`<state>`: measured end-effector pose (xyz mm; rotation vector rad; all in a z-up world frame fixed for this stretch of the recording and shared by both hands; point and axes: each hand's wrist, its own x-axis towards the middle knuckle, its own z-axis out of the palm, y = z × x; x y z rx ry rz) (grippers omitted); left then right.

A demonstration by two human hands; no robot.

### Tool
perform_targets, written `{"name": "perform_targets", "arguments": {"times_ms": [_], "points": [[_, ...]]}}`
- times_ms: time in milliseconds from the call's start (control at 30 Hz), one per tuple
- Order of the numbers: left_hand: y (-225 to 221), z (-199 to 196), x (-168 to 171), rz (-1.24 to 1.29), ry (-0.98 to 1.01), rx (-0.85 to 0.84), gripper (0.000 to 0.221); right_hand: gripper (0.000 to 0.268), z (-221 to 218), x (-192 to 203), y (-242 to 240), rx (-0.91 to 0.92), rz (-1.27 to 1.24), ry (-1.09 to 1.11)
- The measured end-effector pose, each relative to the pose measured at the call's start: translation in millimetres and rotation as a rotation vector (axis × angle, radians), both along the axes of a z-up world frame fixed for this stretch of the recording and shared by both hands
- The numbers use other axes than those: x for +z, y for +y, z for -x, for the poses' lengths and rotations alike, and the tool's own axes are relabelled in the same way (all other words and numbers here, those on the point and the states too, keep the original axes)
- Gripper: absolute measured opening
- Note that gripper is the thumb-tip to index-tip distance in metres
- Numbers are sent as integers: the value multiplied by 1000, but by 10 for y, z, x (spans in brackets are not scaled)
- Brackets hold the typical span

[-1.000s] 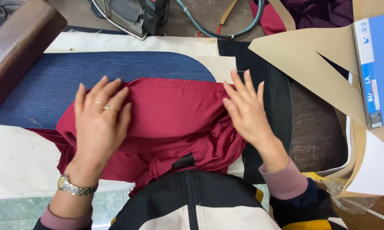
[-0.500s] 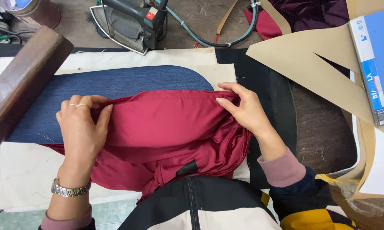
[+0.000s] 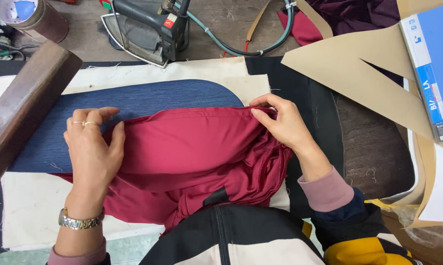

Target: A person is pressing the edges of a red garment with a steam iron and then folding it on an ironing board.

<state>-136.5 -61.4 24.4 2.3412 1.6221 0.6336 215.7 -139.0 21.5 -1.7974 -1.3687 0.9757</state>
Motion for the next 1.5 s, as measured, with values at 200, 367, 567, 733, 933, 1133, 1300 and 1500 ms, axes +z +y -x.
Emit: {"name": "perform_targets", "arguments": {"times_ms": [200, 367, 567, 733, 933, 1133, 1300, 1500], "points": [[-23, -131, -49, -40, 108, -73, 26, 16, -26, -14, 26, 48, 46, -15], [8, -98, -116, -3, 70, -60, 22, 14, -188, -140, 2, 18, -39, -49], [46, -309, -7, 16, 36, -94, 28, 12, -261, -16, -55, 48, -97, -21], [70, -895, 54, -42, 1, -242, 23, 16, -308, -56, -91, 50, -179, 22], [83, -1680, -92, 15, -7, -519, 18, 21, -372, -14, -150, 147, -233, -40], [148, -2065, -350, 206, 70, -618, 18, 28, -413, -84, -188, 221, -278, -189], [187, -2143, -392, 288, 110, -656, 13, 23, -407, -294, -190, 191, -374, -366], [204, -2137, -480, 285, 77, -645, 12, 14, -468, -373, -191, 164, -452, -372]]}}
